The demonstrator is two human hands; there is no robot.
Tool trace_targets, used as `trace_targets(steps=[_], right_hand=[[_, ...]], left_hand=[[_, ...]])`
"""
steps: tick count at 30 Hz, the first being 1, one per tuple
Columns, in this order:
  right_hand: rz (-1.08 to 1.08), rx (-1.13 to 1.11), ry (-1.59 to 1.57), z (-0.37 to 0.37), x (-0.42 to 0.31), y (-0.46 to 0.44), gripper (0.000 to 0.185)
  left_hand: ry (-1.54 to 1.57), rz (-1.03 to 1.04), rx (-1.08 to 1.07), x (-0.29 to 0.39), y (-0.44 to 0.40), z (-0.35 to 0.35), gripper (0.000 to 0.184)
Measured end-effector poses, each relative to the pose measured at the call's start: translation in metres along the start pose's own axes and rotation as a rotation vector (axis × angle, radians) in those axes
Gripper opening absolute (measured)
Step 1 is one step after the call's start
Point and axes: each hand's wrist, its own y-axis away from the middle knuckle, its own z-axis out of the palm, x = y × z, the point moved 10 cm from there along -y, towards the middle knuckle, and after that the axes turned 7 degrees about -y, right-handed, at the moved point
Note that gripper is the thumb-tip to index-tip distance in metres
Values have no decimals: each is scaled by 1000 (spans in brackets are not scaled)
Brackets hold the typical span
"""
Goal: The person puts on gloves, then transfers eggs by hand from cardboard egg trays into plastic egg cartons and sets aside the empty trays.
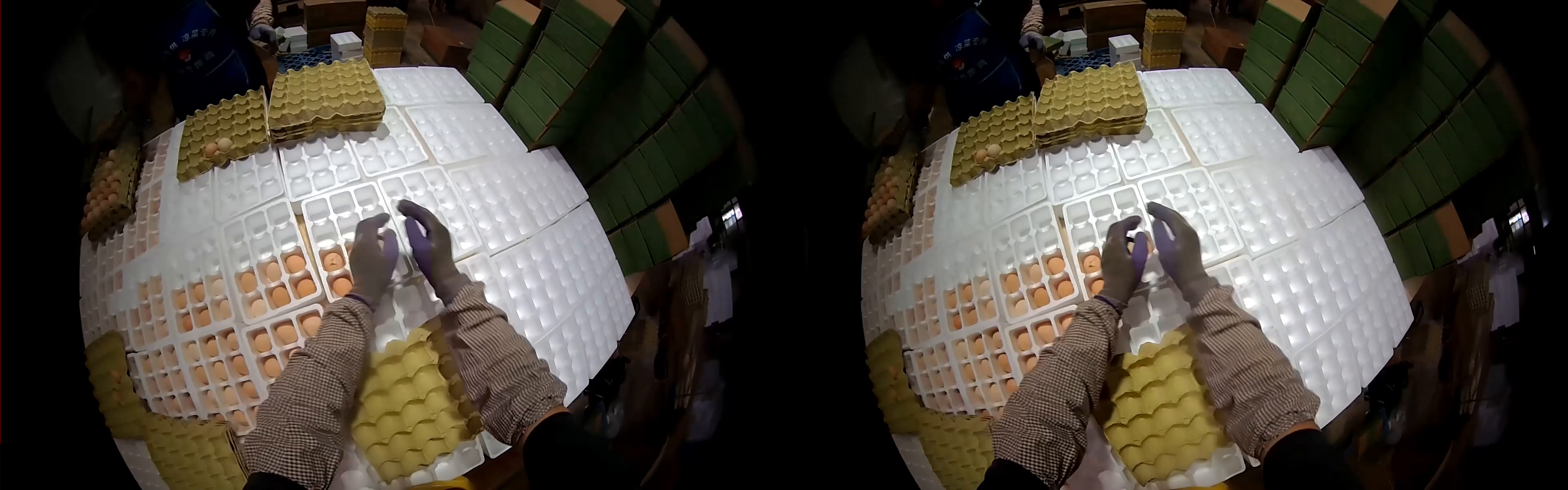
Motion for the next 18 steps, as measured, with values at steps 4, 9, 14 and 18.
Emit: trace_targets(steps=[4,9,14,18], right_hand=[[400,258,-255,-111,-30,124,33],[252,-79,582,-157,-51,253,41],[311,-108,670,-157,-41,288,39],[540,-78,92,-152,-72,265,29]], left_hand=[[-417,254,-177,5,34,60,37],[-463,171,137,113,139,-104,44],[-799,-329,-119,79,321,-166,49],[235,-827,1,82,358,-179,54]])
